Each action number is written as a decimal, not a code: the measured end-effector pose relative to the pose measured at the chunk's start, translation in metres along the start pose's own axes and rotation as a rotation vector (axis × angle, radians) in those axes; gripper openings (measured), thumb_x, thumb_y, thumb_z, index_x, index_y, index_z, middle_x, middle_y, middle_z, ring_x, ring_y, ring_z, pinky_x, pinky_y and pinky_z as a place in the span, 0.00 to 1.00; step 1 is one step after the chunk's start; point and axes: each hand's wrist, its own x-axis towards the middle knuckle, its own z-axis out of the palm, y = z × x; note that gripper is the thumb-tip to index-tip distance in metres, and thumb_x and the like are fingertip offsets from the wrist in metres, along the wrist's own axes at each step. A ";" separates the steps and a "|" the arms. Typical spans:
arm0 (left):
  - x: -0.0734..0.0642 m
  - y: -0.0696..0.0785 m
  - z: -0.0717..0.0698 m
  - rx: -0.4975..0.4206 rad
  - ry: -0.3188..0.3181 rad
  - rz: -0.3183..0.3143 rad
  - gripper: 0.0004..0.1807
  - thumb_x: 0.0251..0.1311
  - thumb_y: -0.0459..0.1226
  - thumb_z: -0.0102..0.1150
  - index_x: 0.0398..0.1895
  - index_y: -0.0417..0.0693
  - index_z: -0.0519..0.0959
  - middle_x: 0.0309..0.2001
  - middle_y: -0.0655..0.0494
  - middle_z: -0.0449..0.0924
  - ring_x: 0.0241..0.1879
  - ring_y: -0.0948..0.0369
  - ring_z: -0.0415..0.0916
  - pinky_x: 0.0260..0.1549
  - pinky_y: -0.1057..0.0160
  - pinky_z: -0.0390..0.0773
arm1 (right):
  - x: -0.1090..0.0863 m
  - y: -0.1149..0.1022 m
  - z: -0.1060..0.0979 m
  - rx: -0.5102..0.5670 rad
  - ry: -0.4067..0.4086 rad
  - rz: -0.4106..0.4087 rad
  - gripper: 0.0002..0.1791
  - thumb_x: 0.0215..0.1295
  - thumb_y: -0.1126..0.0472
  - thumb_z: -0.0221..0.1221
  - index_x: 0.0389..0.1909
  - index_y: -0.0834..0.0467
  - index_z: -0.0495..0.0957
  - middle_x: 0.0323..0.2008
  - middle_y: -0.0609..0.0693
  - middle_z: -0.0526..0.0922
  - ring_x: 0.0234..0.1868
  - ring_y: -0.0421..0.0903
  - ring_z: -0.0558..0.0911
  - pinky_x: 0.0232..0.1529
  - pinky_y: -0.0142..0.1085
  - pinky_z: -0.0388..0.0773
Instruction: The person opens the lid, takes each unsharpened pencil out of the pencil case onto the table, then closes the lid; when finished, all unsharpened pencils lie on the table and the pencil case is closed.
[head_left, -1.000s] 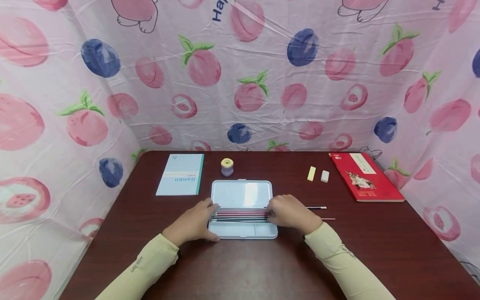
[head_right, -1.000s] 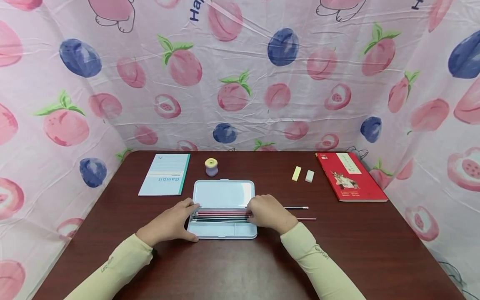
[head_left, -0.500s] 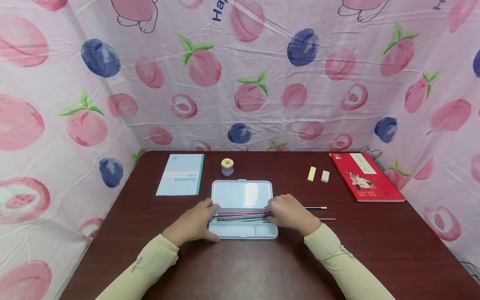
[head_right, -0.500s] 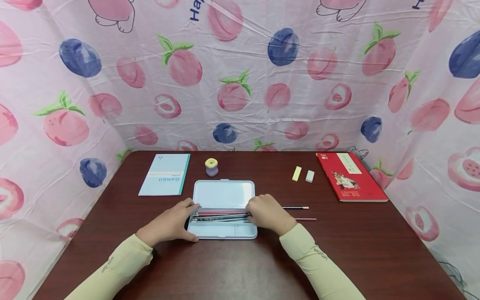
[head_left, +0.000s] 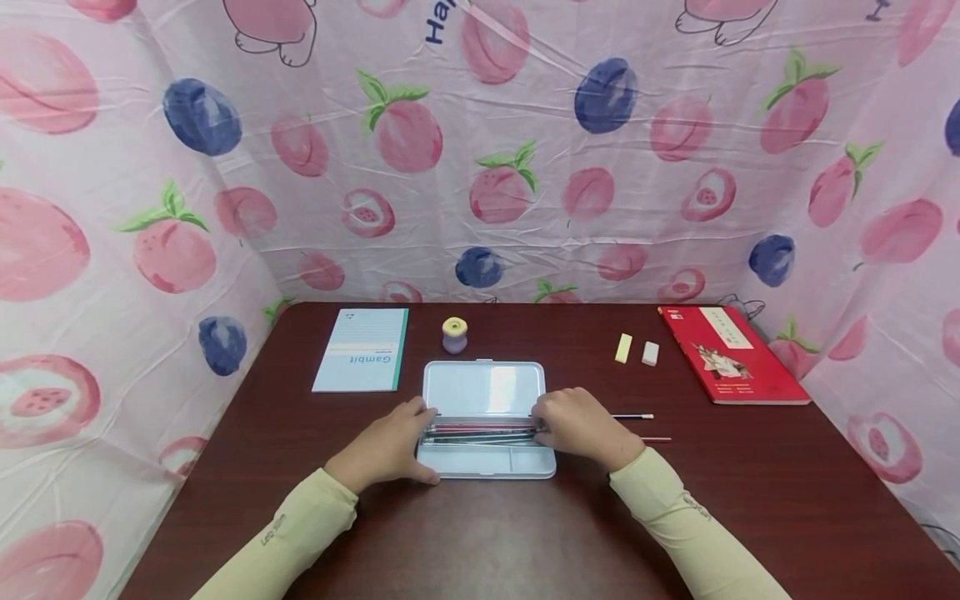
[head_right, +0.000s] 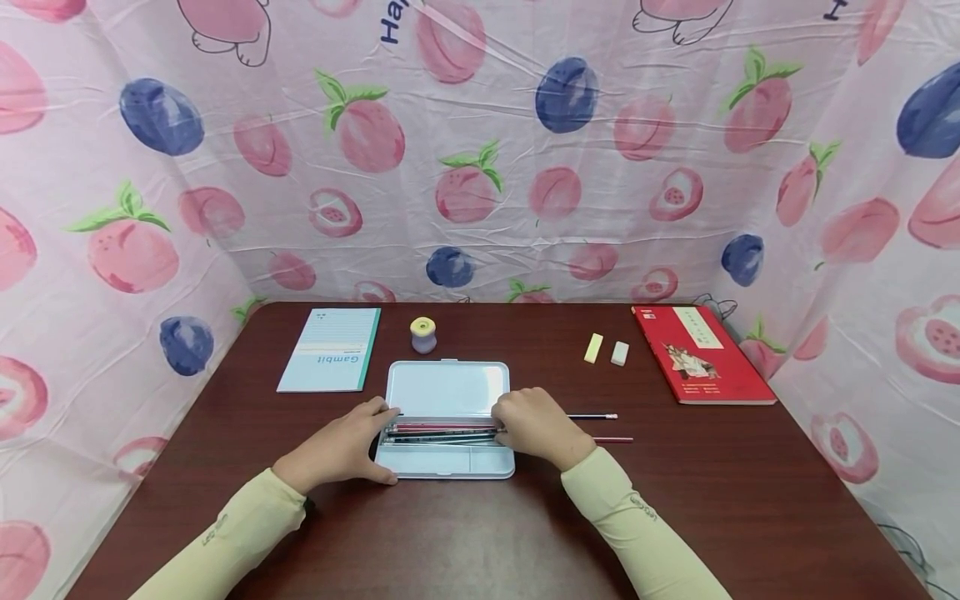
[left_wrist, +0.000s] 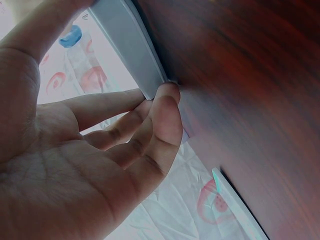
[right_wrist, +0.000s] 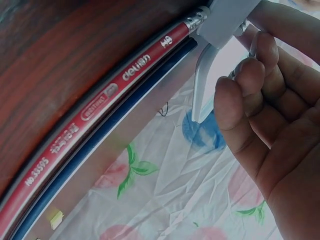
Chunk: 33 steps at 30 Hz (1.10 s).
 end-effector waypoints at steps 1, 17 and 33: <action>0.000 0.000 0.000 0.000 0.001 0.001 0.55 0.42 0.50 0.89 0.74 0.41 0.74 0.60 0.46 0.77 0.53 0.55 0.75 0.60 0.50 0.83 | 0.000 0.000 0.000 0.000 0.001 0.000 0.08 0.52 0.59 0.81 0.30 0.53 0.91 0.25 0.44 0.88 0.22 0.35 0.75 0.28 0.32 0.78; 0.000 -0.001 0.001 0.011 0.004 0.015 0.54 0.42 0.51 0.89 0.74 0.40 0.75 0.60 0.46 0.77 0.51 0.56 0.75 0.58 0.51 0.83 | -0.004 0.000 -0.003 0.083 0.010 0.045 0.08 0.53 0.59 0.81 0.28 0.51 0.89 0.23 0.43 0.85 0.21 0.34 0.69 0.27 0.28 0.71; 0.000 -0.001 0.000 -0.010 0.005 0.008 0.55 0.42 0.50 0.89 0.74 0.40 0.74 0.60 0.46 0.77 0.52 0.55 0.75 0.60 0.50 0.82 | -0.028 0.015 -0.015 0.069 0.049 0.073 0.08 0.56 0.58 0.80 0.32 0.50 0.89 0.27 0.41 0.85 0.24 0.33 0.73 0.31 0.29 0.79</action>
